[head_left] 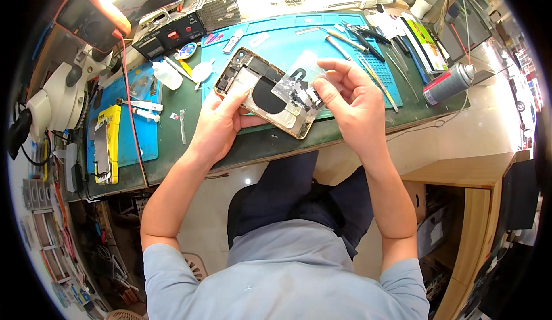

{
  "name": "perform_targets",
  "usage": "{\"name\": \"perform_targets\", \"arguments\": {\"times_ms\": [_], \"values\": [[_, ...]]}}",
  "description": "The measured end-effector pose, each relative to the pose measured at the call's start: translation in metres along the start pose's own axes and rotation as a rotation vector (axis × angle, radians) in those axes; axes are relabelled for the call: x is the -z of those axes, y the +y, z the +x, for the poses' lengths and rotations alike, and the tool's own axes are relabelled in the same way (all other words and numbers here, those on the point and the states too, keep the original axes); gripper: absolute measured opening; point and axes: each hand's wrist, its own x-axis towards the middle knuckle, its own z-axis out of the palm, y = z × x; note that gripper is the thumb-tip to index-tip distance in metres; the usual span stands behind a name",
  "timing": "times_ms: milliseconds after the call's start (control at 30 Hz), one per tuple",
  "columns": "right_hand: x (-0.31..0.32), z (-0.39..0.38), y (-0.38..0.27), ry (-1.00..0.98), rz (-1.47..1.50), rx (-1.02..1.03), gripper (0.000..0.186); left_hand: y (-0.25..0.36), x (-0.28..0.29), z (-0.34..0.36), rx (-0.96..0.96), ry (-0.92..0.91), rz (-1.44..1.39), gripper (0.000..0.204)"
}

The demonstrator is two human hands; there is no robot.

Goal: The person disassembles a smartphone, sprays compressed air into the internal components, and uses a metal tool to pry out the battery. They then apply adhesive tape to the phone's frame and place a new battery into the device.

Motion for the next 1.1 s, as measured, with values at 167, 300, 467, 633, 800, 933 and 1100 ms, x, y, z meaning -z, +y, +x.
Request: {"name": "perform_targets", "arguments": {"times_ms": [167, 300, 467, 633, 800, 933, 1100], "values": [[0.001, 0.002, 0.003, 0.005, 0.044, 0.017, 0.028, 0.004, -0.006, 0.002, -0.005, -0.022, -0.042, 0.038], [0.003, 0.004, 0.001, 0.033, 0.024, 0.013, 0.028, 0.002, -0.006, 0.002, -0.072, 0.090, -0.008, 0.033], [0.005, 0.004, 0.008, 0.041, 0.007, 0.062, 0.028, -0.003, -0.004, 0.006, -0.222, 0.221, 0.018, 0.023], [0.011, -0.001, 0.012, 0.019, -0.063, 0.009, 0.023, -0.002, -0.002, 0.009, -0.158, 0.227, 0.009, 0.024], [0.007, -0.011, 0.007, -0.159, -0.039, -0.004, 0.023, -0.001, -0.006, 0.008, -0.139, 0.250, 0.083, 0.024], [-0.005, -0.019, 0.022, -0.263, -0.231, 0.356, 0.013, -0.003, -0.004, 0.009, -0.148, 0.244, 0.074, 0.023], [-0.016, -0.045, 0.023, -0.303, -0.613, 0.520, 0.021, -0.003, -0.003, 0.010, -0.149, 0.239, 0.079, 0.021]]}}
